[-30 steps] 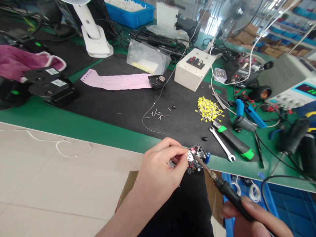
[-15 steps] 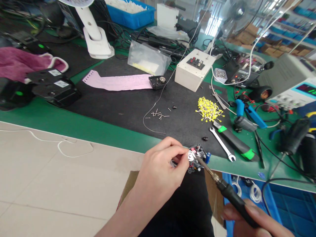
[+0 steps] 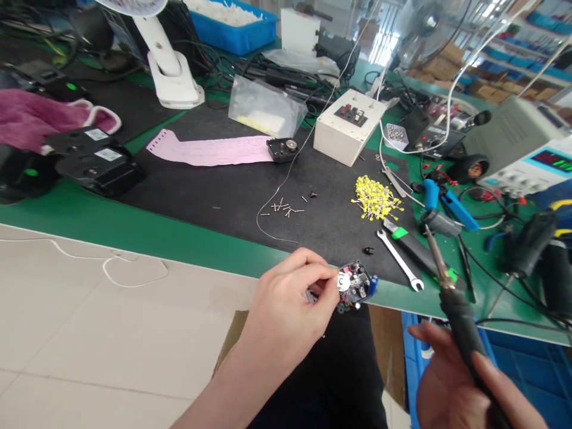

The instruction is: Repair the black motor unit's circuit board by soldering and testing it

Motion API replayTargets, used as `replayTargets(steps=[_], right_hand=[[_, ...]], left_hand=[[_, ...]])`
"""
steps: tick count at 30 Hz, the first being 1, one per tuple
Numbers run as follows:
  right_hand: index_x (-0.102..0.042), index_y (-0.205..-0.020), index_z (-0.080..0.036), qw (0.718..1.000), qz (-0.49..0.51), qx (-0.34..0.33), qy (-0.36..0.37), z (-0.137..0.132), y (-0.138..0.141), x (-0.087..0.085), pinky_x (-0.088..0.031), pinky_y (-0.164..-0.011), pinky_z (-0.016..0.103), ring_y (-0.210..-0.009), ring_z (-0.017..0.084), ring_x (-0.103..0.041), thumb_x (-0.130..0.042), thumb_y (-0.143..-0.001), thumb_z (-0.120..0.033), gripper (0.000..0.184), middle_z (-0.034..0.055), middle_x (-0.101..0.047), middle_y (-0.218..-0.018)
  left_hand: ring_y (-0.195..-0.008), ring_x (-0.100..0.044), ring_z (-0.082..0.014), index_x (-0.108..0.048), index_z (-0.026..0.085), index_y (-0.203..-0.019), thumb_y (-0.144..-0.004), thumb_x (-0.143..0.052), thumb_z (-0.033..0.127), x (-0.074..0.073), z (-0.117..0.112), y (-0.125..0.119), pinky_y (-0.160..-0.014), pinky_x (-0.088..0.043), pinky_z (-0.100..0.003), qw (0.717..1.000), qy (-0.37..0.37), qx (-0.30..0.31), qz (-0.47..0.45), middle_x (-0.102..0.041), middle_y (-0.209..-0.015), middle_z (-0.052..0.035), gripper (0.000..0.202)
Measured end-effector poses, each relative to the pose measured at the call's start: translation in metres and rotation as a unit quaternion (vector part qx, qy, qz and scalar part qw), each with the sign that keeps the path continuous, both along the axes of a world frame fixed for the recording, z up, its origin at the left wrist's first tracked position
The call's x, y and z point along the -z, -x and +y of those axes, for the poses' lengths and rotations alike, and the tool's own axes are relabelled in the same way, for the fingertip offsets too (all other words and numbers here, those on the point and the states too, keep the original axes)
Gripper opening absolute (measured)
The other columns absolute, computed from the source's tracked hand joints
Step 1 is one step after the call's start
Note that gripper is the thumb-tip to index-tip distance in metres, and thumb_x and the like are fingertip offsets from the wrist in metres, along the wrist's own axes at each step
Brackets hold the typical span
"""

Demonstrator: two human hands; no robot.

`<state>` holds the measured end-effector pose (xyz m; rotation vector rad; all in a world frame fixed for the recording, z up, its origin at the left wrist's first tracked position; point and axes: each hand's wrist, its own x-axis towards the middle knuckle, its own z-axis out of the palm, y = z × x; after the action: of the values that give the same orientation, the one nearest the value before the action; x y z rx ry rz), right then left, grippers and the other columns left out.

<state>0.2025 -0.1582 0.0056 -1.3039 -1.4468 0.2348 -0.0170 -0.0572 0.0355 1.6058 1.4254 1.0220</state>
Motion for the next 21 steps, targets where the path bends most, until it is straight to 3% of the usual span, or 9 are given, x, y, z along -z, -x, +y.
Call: replayTargets(steps=[2, 4, 8, 13, 16, 21], right_hand=[[-0.065, -0.126, -0.022, 0.998, -0.055, -0.039, 0.017, 0.012, 0.006, -0.001, -0.063, -0.085, 0.047, -0.109, 0.031, -0.073, -0.064, -0.1, -0.019, 0.026, 0.0143, -0.071, -0.126], [-0.061, -0.129, -0.02, 0.992, -0.093, -0.079, 0.026, 0.024, 0.011, 0.002, -0.06, -0.094, 0.049, -0.12, 0.033, -0.068, -0.076, -0.091, -0.017, 0.041, 0.0158, -0.066, -0.135], [-0.054, -0.139, -0.018, 0.985, -0.15, -0.077, 0.034, 0.046, 0.023, 0.013, -0.053, -0.107, 0.05, -0.132, 0.032, -0.06, -0.09, -0.081, -0.022, 0.069, 0.018, -0.058, -0.143], [-0.052, -0.14, -0.018, 0.984, -0.165, -0.057, 0.018, 0.057, 0.034, 0.019, -0.056, -0.104, 0.046, -0.129, 0.029, -0.061, -0.087, -0.084, -0.025, 0.066, 0.0167, -0.059, -0.139], [-0.052, -0.14, -0.018, 0.986, -0.158, -0.053, 0.02, 0.057, 0.035, 0.019, -0.055, -0.105, 0.047, -0.127, 0.029, -0.061, -0.086, -0.085, -0.026, 0.065, 0.0165, -0.059, -0.138], [-0.053, -0.137, -0.016, 0.988, -0.147, -0.051, 0.022, 0.053, 0.034, 0.022, -0.053, -0.105, 0.046, -0.127, 0.029, -0.062, -0.088, -0.083, -0.024, 0.065, 0.0168, -0.06, -0.136]], left_hand=[[-0.07, -0.066, -0.0095, -0.08, 0.022, -0.082, -0.091, -0.069, 0.013, 0.001, 0.0, 0.0, -0.046, -0.044, -0.015, 1.0, -0.005, -0.001, 0.008, -0.071, -0.089, -0.0004, 0.017], [-0.071, -0.067, -0.0104, -0.081, 0.022, -0.083, -0.091, -0.069, 0.013, 0.001, 0.0, -0.001, -0.049, -0.047, -0.017, 1.0, -0.007, -0.003, 0.014, -0.072, -0.089, -0.0007, 0.016], [-0.073, -0.069, -0.0115, -0.081, 0.023, -0.085, -0.091, -0.069, 0.012, 0.001, -0.001, -0.002, -0.056, -0.052, -0.018, 1.0, -0.004, -0.006, 0.012, -0.073, -0.091, -0.0005, 0.017], [-0.078, -0.071, -0.011, -0.082, 0.025, -0.091, -0.094, -0.07, 0.017, 0.003, -0.002, 0.001, -0.065, -0.055, -0.019, 1.0, 0.008, -0.004, 0.009, -0.073, -0.095, 0.0011, 0.015], [-0.091, -0.072, -0.0126, -0.081, 0.028, -0.101, -0.099, -0.065, 0.019, 0.01, -0.005, 0.005, -0.079, -0.057, -0.023, 1.0, 0.004, 0.024, 0.013, -0.075, -0.103, 0.0018, 0.018], [-0.106, -0.071, -0.0149, -0.071, 0.029, -0.124, -0.103, -0.06, 0.015, 0.022, -0.017, 0.009, -0.096, -0.055, -0.029, 0.995, -0.073, 0.021, 0.058, -0.076, -0.117, 0.0008, 0.028]])
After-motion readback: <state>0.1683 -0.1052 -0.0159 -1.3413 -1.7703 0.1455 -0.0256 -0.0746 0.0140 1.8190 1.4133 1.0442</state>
